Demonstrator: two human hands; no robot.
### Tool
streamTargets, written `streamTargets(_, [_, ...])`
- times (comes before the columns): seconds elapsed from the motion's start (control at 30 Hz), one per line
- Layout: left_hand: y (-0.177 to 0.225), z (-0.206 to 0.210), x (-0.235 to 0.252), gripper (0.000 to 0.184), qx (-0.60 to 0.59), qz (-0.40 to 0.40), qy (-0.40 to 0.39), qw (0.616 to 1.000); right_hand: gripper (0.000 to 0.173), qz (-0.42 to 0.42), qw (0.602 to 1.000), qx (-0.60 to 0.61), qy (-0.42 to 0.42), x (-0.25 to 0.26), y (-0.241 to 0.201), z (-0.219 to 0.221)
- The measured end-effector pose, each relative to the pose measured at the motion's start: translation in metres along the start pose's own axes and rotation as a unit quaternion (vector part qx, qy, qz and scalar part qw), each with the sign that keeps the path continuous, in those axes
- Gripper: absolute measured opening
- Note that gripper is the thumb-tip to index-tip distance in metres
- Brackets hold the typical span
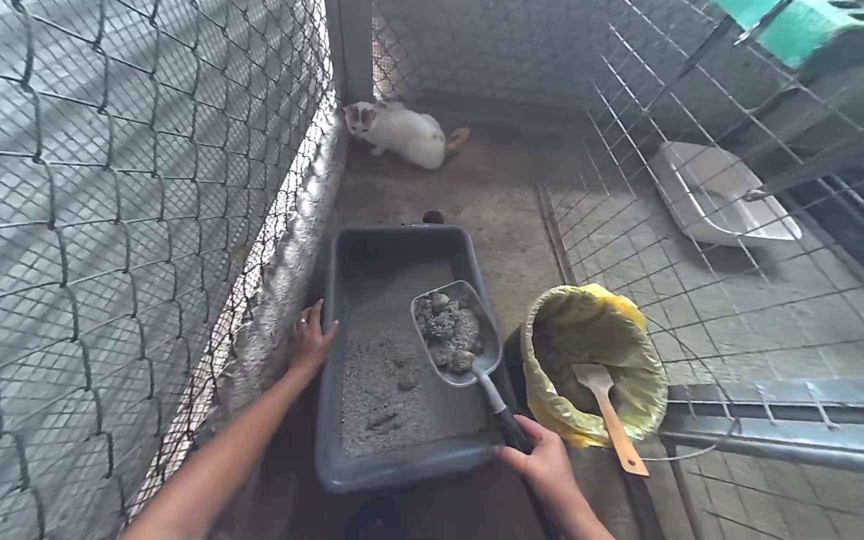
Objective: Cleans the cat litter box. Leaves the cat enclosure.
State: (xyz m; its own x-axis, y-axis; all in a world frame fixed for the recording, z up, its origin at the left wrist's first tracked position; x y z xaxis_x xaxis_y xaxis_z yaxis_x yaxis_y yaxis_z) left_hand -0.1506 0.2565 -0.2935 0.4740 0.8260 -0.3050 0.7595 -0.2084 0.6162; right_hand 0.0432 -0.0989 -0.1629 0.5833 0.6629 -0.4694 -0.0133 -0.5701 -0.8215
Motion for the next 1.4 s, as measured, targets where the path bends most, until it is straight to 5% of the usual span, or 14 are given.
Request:
streamTargets(0.2, [-0.009, -0.001, -0.008, 0.074, -0.09, -0.058, -0.04, 0.994, 0.022, 0.06, 0.952, 0.294, 0.068, -0.03, 0.011, -0.04])
streamTargets(0.37, [-0.025, 0.019, -0.062, 0.083, -0.229, -0.102, -0.106, 0.962, 0.035, 0.045, 0.689, 0.721, -0.059, -0.001, 0.045, -0.077])
streamTargets(0.43, [-0.025, 0.02, -0.078, 0.088, -0.256, -0.108, -0.137, 0.951, 0.032, 0.031, 0.653, 0.752, -0.084, 0.001, 0.045, -0.076])
streamTargets(0.5, [-0.024, 0.017, -0.083, 0.087, -0.245, -0.1, -0.164, 0.95, 0.022, 0.008, 0.707, 0.7, -0.101, -0.002, 0.038, -0.071])
streamTargets(0.57, [-0.024, 0.013, -0.082, 0.087, -0.228, -0.088, -0.182, 0.952, 0.018, 0.012, 0.827, 0.558, -0.064, -0.006, 0.02, -0.062])
streamTargets(0.63, [-0.019, 0.006, -0.078, 0.088, -0.235, -0.085, -0.186, 0.95, 0.02, 0.041, 0.931, 0.361, -0.027, -0.005, -0.004, -0.054])
streamTargets(0.7, [-0.01, -0.007, -0.068, 0.089, -0.256, -0.074, -0.18, 0.947, 0.027, 0.082, 0.987, 0.133, -0.031, 0.005, -0.023, -0.048])
streamTargets(0.8, [0.014, -0.044, -0.039, 0.098, -0.248, -0.041, -0.192, 0.949, 0.042, 0.124, 0.959, -0.233, -0.105, 0.036, -0.037, -0.041])
streamTargets(0.93, [0.048, -0.088, -0.012, 0.094, -0.213, 0.042, -0.216, 0.952, 0.043, 0.219, 0.801, -0.525, -0.186, 0.06, -0.071, -0.002])
streamTargets(1.0, [0.058, -0.094, -0.008, 0.086, -0.186, 0.088, -0.216, 0.954, 0.042, 0.245, 0.788, -0.532, -0.189, 0.071, -0.072, 0.013])
streamTargets(1.1, [0.075, -0.094, -0.01, 0.075, -0.14, 0.134, -0.207, 0.959, 0.038, 0.245, 0.849, -0.434, -0.176, 0.096, -0.037, 0.02])
streamTargets(1.23, [0.095, -0.088, -0.02, 0.069, -0.106, 0.153, -0.202, 0.962, 0.029, 0.167, 0.945, -0.245, -0.14, 0.125, 0.011, 0.034])
streamTargets(1.4, [0.106, -0.084, -0.027, 0.069, -0.105, 0.142, -0.187, 0.966, 0.034, 0.03, 0.979, -0.177, -0.099, 0.164, -0.006, 0.073])
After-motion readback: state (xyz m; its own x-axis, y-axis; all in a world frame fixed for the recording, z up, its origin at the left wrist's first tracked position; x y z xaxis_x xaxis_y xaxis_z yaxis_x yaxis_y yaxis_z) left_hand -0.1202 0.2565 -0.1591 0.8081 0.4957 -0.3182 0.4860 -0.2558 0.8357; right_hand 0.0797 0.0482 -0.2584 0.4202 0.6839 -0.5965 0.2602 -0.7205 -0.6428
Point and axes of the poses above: each hand's wrist, its own x-axis towards the middle knuckle, its own z-axis out of the palm, y = z × x, the point moved 1 cm from there along x, towards the middle knuckle, and after that the axes turned 7 degrees about -y, right-handed, at the moved point
